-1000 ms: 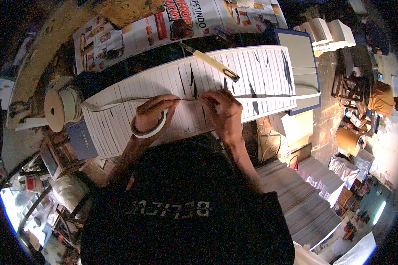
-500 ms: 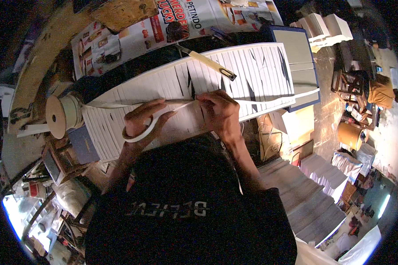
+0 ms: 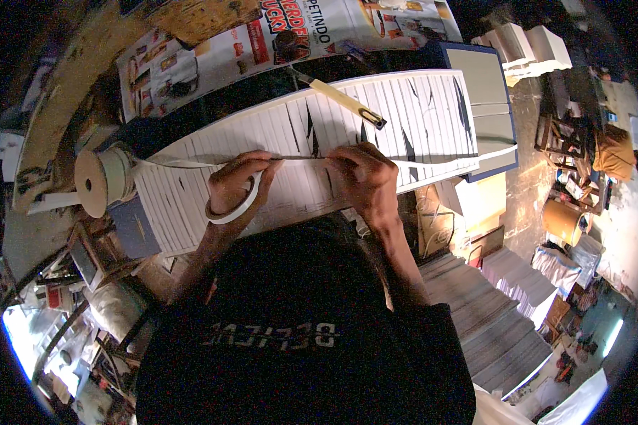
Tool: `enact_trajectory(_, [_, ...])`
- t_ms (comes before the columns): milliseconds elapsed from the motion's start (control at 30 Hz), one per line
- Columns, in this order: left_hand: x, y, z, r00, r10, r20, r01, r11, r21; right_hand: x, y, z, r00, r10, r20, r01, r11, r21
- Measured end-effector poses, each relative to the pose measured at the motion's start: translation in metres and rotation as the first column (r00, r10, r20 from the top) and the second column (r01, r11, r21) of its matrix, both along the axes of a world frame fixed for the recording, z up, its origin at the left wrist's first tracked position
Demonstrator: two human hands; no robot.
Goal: The person applies a long strip of white tape across a stack of papers by hand, smoothing the tape down and repositioning the spool as needed.
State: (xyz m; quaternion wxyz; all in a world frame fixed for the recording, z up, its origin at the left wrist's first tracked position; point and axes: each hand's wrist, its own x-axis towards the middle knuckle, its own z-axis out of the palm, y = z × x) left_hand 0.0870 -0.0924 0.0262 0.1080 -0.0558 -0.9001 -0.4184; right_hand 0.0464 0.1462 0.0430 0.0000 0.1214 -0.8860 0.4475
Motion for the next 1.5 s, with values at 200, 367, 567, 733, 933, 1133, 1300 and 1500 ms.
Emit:
enact_trajectory(200, [0.002, 0.005, 0.004, 1.0, -0.004, 0.002, 0.005, 0.999, -0.041, 0.004, -0.009, -0.006, 0.999, -0.019, -0.04, 0.02, 1.0, 0.016])
enact_trajectory(367, [-0.003, 0.005, -0.001, 0.996, -0.011, -0.094, 0.01, 1.0, -0.014, 0.001, -0.032, -0.019, 0.98, 0.046, -0.192, -0.002, 0.975, 0.221])
enact_trajectory(567, [-0.001, 0.01, -0.005, 0.995, 0.059, -0.074, -0.053, 0.995, 0.078, -0.004, -0.013, -0.015, 0.996, -0.081, -0.024, 0.084, 0.985, 0.15])
enact_trajectory(733, [-0.001, 0.02, 0.02, 0.958, 0.25, 0.144, -0.284, 0.902, 0.325, -0.01, -0.004, -0.015, 0.999, -0.036, 0.001, 0.036, 0.999, 0.005])
enact_trajectory(933, [-0.001, 0.009, 0.003, 0.98, 0.163, 0.11, -0.18, 0.969, 0.168, -0.006, 0.02, 0.004, 0.98, -0.187, -0.059, 0.196, 0.951, 0.24])
enact_trajectory(1133, [-0.003, 0.007, -0.002, 0.975, 0.18, 0.126, -0.203, 0.959, 0.199, -0.014, 0.064, 0.001, 0.952, -0.302, 0.04, 0.283, 0.924, 0.258])
enact_trajectory(1300, [0.002, 0.013, 0.007, 0.971, 0.178, 0.162, -0.197, 0.975, 0.107, -0.013, 0.107, -0.006, 0.935, -0.352, 0.035, 0.329, 0.902, 0.279])
enact_trajectory(1500, [0.008, 0.005, -0.016, 0.989, 0.127, -0.077, -0.134, 0.987, -0.092, -0.015, 0.103, -0.005, 0.942, -0.337, 0.007, 0.313, 0.883, 0.35])
